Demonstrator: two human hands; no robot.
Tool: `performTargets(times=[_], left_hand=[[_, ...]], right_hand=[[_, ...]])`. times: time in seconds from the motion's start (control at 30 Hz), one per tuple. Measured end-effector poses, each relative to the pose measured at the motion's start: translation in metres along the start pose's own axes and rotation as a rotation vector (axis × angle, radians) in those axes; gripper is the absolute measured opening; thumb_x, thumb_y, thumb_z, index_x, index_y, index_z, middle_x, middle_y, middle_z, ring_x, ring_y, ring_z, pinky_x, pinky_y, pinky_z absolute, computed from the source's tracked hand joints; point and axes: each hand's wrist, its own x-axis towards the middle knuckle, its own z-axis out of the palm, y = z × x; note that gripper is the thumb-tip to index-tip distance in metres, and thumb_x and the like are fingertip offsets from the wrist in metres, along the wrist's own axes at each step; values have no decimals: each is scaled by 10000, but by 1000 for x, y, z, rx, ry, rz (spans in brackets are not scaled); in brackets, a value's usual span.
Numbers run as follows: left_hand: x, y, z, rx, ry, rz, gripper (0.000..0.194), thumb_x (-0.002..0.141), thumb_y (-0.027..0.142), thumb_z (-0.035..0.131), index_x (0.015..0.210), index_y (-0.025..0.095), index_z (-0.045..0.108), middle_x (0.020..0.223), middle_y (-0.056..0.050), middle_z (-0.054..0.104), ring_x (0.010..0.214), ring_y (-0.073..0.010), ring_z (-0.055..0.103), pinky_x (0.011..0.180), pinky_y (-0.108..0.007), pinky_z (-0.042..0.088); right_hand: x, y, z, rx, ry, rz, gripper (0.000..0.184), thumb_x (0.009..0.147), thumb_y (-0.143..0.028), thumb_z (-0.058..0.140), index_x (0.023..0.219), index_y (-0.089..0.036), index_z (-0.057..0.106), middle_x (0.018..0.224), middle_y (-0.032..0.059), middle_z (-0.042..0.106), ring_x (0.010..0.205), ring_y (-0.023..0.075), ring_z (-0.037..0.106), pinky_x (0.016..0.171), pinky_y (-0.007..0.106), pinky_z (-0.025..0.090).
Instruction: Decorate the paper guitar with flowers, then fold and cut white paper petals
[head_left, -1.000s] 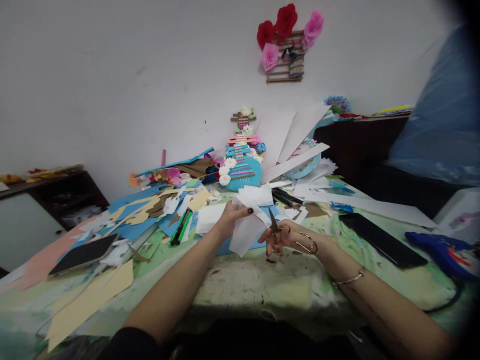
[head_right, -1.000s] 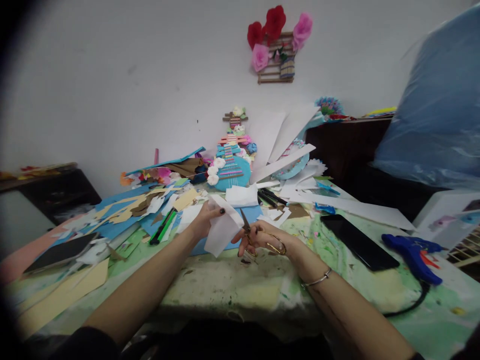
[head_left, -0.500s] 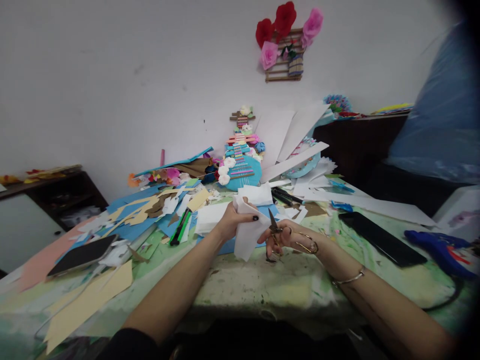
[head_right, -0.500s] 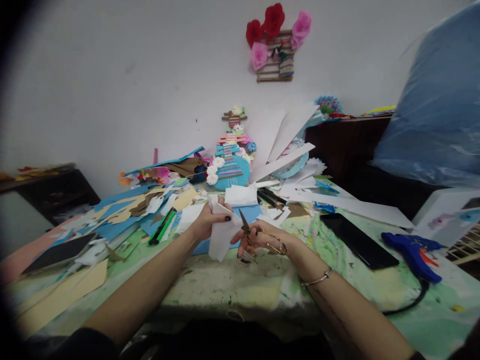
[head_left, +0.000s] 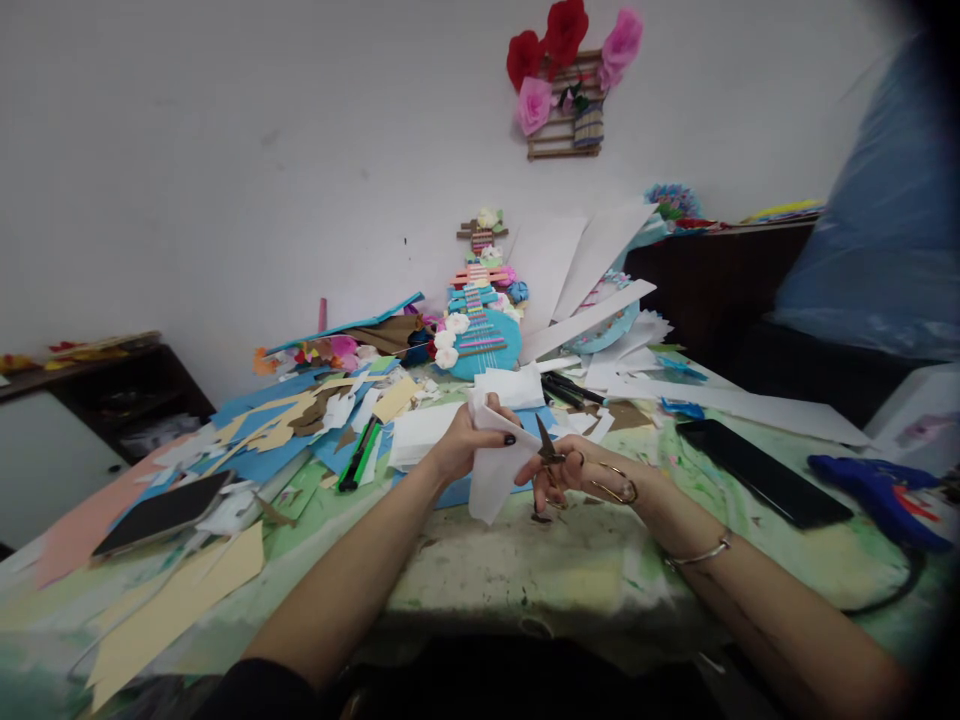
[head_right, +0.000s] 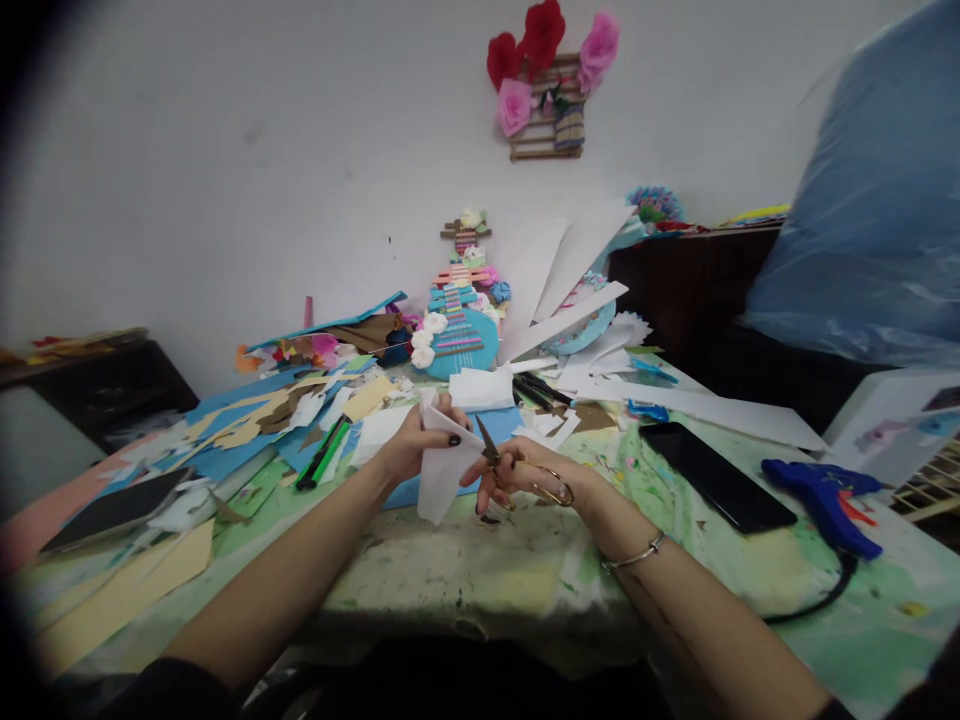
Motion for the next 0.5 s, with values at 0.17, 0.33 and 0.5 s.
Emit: performTargets(times=[0.17, 0.33, 0.5], left_hand=[[-1, 0, 3, -37, -58, -26, 431, 497, 192, 779, 719, 178, 409, 748, 1, 598, 719, -180, 610, 620, -265, 443], [-1, -2, 6, 19, -27, -2, 427, 527, 185, 774, 684, 180, 377, 715, 14, 590, 633, -127, 562, 570, -230, 406], [-1, -4, 4, 82, -6, 23, 392, 532, 144, 771, 686, 166, 411, 729, 12, 593, 611, -96, 534, 551, -205, 394]], right_hand=[[-1, 0, 1, -61, 21, -14, 783, 708, -725, 499, 1082, -46, 618, 799, 149, 684, 555, 107, 482, 557, 256, 382], [-2, 1, 0, -67, -1, -3, 801, 690, -728, 514, 1100, -47, 609, 837, 148, 685, 576, 110, 484, 575, 258, 391], [-3, 0, -1, -8, 8, 1, 696, 743, -637, 539, 1108, -48, 608, 839, 149, 685, 576, 107, 483, 581, 260, 388]])
